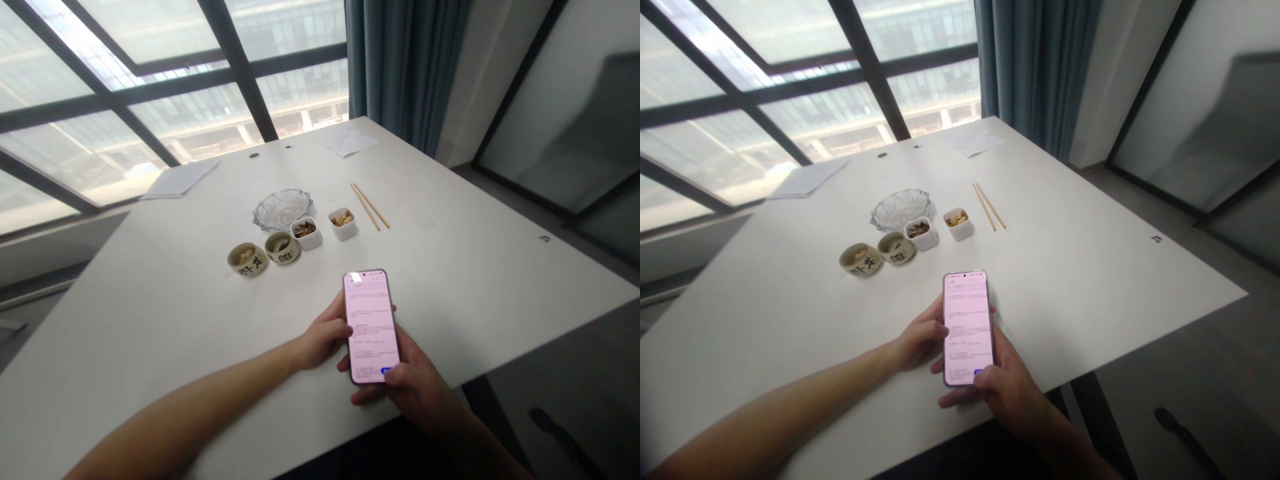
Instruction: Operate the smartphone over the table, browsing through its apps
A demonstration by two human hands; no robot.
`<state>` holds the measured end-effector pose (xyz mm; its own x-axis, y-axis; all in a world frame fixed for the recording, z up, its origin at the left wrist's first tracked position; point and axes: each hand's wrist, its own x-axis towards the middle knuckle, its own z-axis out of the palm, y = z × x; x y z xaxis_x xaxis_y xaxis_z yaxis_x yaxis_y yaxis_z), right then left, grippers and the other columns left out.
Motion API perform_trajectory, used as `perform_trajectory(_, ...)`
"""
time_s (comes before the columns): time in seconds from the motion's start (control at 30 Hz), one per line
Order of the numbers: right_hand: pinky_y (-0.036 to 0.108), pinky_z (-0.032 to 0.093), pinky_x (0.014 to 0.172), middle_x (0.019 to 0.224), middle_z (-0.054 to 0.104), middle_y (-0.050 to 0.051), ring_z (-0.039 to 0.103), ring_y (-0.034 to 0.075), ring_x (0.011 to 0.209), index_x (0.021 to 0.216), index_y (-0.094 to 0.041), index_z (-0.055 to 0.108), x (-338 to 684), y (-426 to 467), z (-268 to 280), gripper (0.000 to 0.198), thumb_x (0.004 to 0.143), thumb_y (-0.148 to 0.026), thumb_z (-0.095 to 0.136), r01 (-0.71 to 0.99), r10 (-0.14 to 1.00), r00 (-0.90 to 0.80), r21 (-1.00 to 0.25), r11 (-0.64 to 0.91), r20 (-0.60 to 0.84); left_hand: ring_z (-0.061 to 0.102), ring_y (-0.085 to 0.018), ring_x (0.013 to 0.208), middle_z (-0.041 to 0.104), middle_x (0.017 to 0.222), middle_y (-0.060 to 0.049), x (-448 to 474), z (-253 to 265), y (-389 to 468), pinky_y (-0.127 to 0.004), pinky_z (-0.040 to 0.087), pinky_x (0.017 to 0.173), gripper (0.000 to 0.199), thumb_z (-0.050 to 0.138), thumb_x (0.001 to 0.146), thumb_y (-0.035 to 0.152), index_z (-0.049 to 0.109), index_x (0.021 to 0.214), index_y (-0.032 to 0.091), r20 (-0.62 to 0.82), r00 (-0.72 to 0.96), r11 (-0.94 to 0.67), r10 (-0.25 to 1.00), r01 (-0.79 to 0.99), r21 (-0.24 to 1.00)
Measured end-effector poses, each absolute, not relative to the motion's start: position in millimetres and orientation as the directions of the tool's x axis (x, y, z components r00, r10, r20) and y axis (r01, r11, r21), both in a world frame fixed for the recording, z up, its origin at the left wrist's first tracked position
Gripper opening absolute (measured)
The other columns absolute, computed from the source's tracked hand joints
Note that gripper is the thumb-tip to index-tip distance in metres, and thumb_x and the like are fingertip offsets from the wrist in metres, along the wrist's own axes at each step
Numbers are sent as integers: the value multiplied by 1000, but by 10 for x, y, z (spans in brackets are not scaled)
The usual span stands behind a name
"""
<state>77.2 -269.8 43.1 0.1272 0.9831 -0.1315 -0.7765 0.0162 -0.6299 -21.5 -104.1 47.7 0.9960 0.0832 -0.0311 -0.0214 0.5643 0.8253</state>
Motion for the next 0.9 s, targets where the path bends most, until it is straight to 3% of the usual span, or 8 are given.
perform_trajectory(0.23,47,63,75,126,67,15,67,32,110,145,-21,46,768,-2701,419,75,72,-13,63,-782,984,129,-623,23,-126,65,-9,60,60,139,-20,-225,490,-1074,-13,44,42,71,72,87,24,37,149,26,-92,982,476,163,3,880)
perform_trajectory(0.5,46,63,75,124,68,14,67,31,110,145,-22,45,765,-2704,417,77,71,-12,63,-782,984,129,-622,26,-121,61,-6,50,54,147,-19,-218,475,-1050,-14,43,36,72,65,82,15,38,148,28,-33,995,552,99,-27,834)
perform_trajectory(0.67,46,63,76,125,68,13,68,31,110,144,-22,44,773,-2704,445,76,71,-12,62,-789,983,127,-615,18,-134,63,-8,57,59,140,-19,-216,474,-1060,-12,44,39,66,70,87,23,40,146,26,-49,989,488,139,-26,872)
perform_trajectory(0.9,48,63,76,124,68,13,67,32,111,142,-23,48,778,-2696,458,73,72,-15,64,-776,981,125,-631,5,-145,63,-9,57,59,140,-19,-224,453,-1053,-13,44,39,78,76,82,25,36,149,28,-65,990,505,127,-8,863)
